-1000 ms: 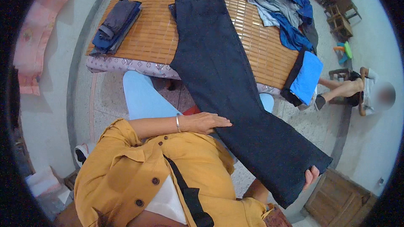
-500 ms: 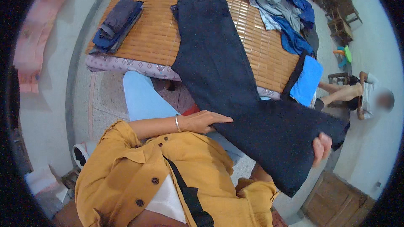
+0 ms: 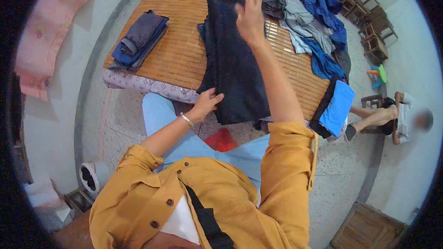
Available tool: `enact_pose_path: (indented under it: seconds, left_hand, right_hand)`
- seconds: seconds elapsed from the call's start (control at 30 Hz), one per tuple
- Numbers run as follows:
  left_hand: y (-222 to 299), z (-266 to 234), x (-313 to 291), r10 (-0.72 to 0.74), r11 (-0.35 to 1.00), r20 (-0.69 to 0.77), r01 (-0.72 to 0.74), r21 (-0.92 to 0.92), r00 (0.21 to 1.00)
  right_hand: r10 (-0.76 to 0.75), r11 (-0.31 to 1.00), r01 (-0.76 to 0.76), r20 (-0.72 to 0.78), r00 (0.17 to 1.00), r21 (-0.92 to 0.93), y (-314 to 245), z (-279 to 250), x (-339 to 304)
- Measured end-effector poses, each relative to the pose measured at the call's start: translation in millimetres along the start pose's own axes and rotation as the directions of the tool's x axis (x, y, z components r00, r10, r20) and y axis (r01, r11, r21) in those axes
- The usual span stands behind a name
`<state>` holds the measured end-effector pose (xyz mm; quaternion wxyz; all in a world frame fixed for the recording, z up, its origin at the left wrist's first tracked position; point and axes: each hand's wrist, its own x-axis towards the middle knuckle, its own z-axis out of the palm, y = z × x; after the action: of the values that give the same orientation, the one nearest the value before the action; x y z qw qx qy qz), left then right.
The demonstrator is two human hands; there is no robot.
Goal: The person folds a dark grey garment, then a blue t-shirt, and finally a pair of dark trousers on a bamboo mat. Each item is smoothed, folded into a compact rectangle, and placed on a growing stack.
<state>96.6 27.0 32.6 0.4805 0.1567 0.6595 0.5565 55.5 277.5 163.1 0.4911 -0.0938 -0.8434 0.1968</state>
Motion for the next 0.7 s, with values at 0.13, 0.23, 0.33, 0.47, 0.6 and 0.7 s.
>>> enact_pose_path:
  seconds: [0.13,0.23,0.33,0.47,0.6,0.7]
  left_hand:
    - [-29,-15,3,-0.155,0.977,0.07,0.163,-0.137,0.985]
    - [-45,-17,3,-0.065,0.98,0.082,0.079,-0.182,0.995]
    - [-47,-14,5,-0.062,0.991,0.09,0.072,-0.112,0.994]
    - [-52,-6,11,-0.02,0.989,0.021,0.023,-0.149,1.0]
    - [-58,-8,23,0.137,0.99,-0.091,-0.134,0.044,0.986]
    - [-48,-5,18,0.302,0.95,-0.253,-0.27,0.154,0.919]
  right_hand:
    - [0.282,0.957,-0.243,0.295,0.913,-0.161,32,0,-122]
    - [0.401,0.861,-0.274,0.242,0.884,-0.427,24,-29,-189]
    - [0.513,0.752,-0.347,0.167,0.842,-0.561,18,-67,-232]
    - [0.584,0.613,-0.387,0.065,0.809,-0.689,14,-99,-271]
    - [0.662,0.633,-0.474,0.11,0.741,-0.612,12,-112,-268]
    - [0.634,0.701,-0.476,0.158,0.757,-0.53,19,-116,-271]
